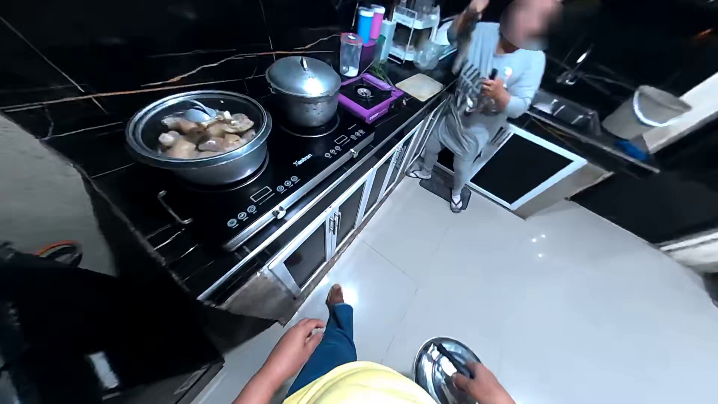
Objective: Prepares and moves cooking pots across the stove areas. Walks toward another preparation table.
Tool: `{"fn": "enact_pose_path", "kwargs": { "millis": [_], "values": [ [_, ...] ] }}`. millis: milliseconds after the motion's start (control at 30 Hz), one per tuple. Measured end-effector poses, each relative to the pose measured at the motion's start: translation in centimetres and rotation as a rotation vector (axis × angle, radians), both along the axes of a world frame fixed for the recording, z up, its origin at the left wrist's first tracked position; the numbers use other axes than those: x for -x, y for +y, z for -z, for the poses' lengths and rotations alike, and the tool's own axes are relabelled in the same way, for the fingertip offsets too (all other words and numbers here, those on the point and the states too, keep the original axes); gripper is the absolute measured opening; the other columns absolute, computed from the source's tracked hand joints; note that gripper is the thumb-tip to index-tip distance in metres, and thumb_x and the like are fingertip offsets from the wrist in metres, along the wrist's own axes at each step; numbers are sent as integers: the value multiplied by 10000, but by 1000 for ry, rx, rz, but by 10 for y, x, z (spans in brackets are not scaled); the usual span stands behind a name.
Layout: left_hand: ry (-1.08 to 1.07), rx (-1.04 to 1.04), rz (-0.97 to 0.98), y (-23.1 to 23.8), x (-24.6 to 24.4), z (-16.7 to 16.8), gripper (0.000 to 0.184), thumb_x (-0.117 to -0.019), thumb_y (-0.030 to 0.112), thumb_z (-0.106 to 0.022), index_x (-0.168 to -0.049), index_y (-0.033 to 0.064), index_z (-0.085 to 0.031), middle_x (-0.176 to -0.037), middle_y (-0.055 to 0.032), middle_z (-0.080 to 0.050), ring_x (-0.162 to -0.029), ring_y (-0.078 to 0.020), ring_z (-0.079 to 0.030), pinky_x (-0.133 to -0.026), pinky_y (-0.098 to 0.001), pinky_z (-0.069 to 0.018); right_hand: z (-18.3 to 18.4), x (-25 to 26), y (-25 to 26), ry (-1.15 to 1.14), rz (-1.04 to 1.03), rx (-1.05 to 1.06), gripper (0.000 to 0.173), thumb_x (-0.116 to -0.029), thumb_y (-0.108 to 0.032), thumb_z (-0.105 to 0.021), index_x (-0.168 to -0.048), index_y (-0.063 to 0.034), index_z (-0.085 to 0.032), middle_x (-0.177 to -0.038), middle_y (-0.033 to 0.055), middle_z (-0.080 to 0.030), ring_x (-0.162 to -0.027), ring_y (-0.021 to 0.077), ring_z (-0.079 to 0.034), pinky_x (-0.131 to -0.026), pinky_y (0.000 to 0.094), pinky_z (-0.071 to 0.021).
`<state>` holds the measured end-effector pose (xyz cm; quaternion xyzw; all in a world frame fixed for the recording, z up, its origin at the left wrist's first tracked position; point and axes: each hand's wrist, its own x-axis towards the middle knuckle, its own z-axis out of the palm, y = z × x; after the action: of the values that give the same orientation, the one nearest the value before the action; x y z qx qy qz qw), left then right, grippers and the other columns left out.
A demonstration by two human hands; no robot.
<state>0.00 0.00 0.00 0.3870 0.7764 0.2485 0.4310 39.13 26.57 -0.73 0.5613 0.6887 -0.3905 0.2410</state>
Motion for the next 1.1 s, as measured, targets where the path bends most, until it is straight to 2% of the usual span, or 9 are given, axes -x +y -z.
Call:
{"fn": "enact_pose_path", "kwargs": {
  "millis": [100, 233, 400, 467, 633, 767, 833, 900, 1100],
  "values": [
    [140, -147, 141, 74, 37, -23, 340, -1066, 236, -518, -1309, 51, -669, -1361, -167, -636, -1281, -309, -603, -1120, -487, -454, -59, 60, 79, 122, -44, -126, 378, -929, -365, -734, -1072, -14, -726, -927, 196, -708, -885, 350, -686, -840, 596, -532],
    [218, -400, 134, 164, 98, -60, 303, -1056, 219, -534, -1242, 55, -707, -1302, -143, -676, -1243, -296, -631, -1087, -481, -482, -157, 158, 177, 285, -72, -267, 346, -960, -296, -714, -1165, -19, -693, -897, 141, -707, -792, 258, -687, -783, 500, -571],
    [335, -602, 172, 258, 176, -97, 283, -1049, 239, -545, -1197, 85, -732, -1254, -114, -703, -1185, -286, -668, -1015, -492, -538, -265, 276, 280, 704, -77, -410, 414, -961, -183, -614, -1355, -58, -589, -814, 15, -695, -503, 67, -530, -457, 247, -458],
    [363, -640, 158, 285, 198, -108, 282, -1046, 242, -544, -1179, 88, -740, -1241, -109, -710, -1170, -284, -675, -1007, -481, -544, -306, 324, 319, 831, -112, -423, 427, -967, -165, -591, -1384, -79, -558, -857, 8, -716, -501, 53, -542, -437, 216, -456],
    [465, -752, -36, 325, 227, -107, 283, -1025, 249, -542, -1108, 94, -763, -1172, -76, -741, -1107, -216, -703, -980, -389, -560, -381, 445, 413, 976, -176, -491, 313, -1003, -59, -565, -1307, -106, -619, -864, 29, -722, -477, 42, -519, -435, 186, -442],
    [485, -587, -214, 333, 237, -99, 299, -1028, 232, -527, -1150, 81, -754, -1198, -87, -732, -1138, -230, -693, -1005, -417, -550, -412, 545, 475, 1039, -334, -506, 264, -1011, -70, -581, -1267, -118, -625, -844, -10, -716, -475, 11, -515, -421, 165, -432],
    [457, -511, -358, 342, 236, -110, 288, -1007, 185, -551, -1150, 33, -750, -1190, -139, -726, -1108, -288, -701, -969, -483, -560, -419, 597, 500, 1072, -418, -459, 250, -1011, -71, -589, -1254, -115, -623, -831, -21, -714, -465, 3, -508, -408, 154, -415],
    [474, -469, -516, 355, 229, -124, 263, -999, 155, -573, -1141, 12, -744, -1178, -157, -727, -1085, -300, -710, -950, -479, -573, -425, 647, 522, 1053, -484, -420, 242, -1018, -79, -598, -1255, -119, -625, -829, -14, -713, -458, 5, -499, -407, 157, -405],
    [506, -412, -805, 394, 219, -142, 284, -1022, 168, -556, -1159, -7, -733, -1201, -174, -718, -1096, -264, -707, -957, -415, -571, -404, 778, 584, 1009, -630, -290, 225, -1021, -98, -615, -1245, -102, -630, -829, 20, -714, -474, 32, -527, -416, 173, -418]
  ]
}}
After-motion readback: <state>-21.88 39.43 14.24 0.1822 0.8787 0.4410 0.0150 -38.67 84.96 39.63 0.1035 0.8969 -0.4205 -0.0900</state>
